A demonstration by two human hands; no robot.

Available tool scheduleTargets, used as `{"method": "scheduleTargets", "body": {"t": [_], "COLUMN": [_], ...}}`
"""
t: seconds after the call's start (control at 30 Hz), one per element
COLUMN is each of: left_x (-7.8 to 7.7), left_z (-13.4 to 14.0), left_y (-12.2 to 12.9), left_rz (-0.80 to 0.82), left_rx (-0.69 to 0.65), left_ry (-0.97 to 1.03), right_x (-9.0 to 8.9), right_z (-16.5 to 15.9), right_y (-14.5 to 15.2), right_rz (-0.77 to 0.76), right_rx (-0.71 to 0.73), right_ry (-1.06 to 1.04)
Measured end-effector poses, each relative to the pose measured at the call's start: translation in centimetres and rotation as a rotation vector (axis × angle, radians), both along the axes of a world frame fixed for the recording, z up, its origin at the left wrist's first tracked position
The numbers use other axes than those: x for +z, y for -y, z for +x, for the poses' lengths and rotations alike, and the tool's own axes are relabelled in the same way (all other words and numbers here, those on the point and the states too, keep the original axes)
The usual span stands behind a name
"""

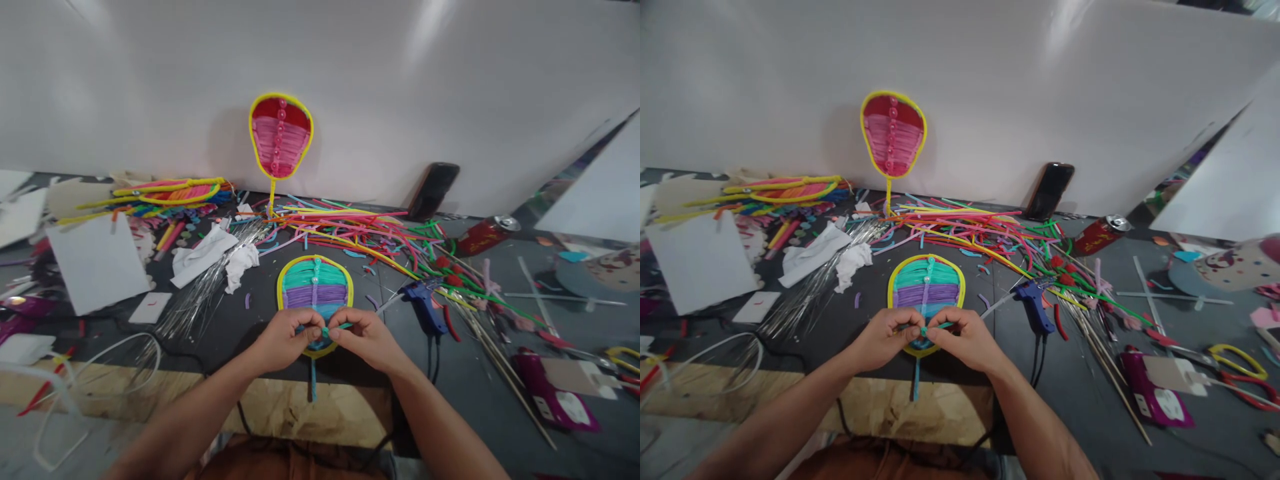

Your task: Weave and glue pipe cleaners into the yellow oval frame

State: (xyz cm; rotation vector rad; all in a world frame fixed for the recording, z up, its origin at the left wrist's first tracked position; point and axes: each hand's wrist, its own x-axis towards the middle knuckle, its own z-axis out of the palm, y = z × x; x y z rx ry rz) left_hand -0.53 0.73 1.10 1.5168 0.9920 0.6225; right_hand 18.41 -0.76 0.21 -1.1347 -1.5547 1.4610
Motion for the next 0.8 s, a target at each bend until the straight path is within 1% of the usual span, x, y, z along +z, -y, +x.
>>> {"method": "scheduleTargets", "body": {"t": [0.07, 0.13, 0.27, 0.37, 0.47, 0.57, 0.67, 0.73, 0.8], "left_x": [-0.2, -0.4, -0.6, -0.5, -0.5, -0.5, -0.3, -0.1, 0.1], "left_z": [0.1, 0.3, 0.8, 1.0, 1.1, 1.1, 1.1, 0.9, 0.7], "left_y": [0.1, 0.2, 0.4, 0.5, 0.5, 0.4, 0.4, 0.3, 0.2], "left_rz": [-0.003, -0.085, -0.224, -0.294, -0.342, -0.352, -0.335, -0.329, -0.327], "left_rx": [0.024, 0.064, 0.197, 0.248, 0.279, 0.295, 0.287, 0.256, 0.197], "left_ry": [0.001, 0.072, 0.218, 0.275, 0.293, 0.297, 0.302, 0.309, 0.304], "right_x": [0.1, 0.1, 0.2, 0.1, 0.1, 0.0, -0.1, -0.1, 0.0], "right_z": [0.0, -0.1, -0.5, -0.9, -1.2, -1.3, -1.1, -0.9, -0.7], "right_y": [0.0, 0.1, 0.2, 0.3, 0.4, 0.5, 0.4, 0.3, 0.3], "right_rz": [0.046, 0.087, 0.158, 0.260, 0.370, 0.415, 0.407, 0.372, 0.331], "right_rx": [-0.011, -0.050, -0.154, -0.206, -0.219, -0.210, -0.208, -0.204, -0.180], "right_ry": [0.049, 0.080, 0.080, 0.098, 0.126, 0.141, 0.132, 0.128, 0.139]}}
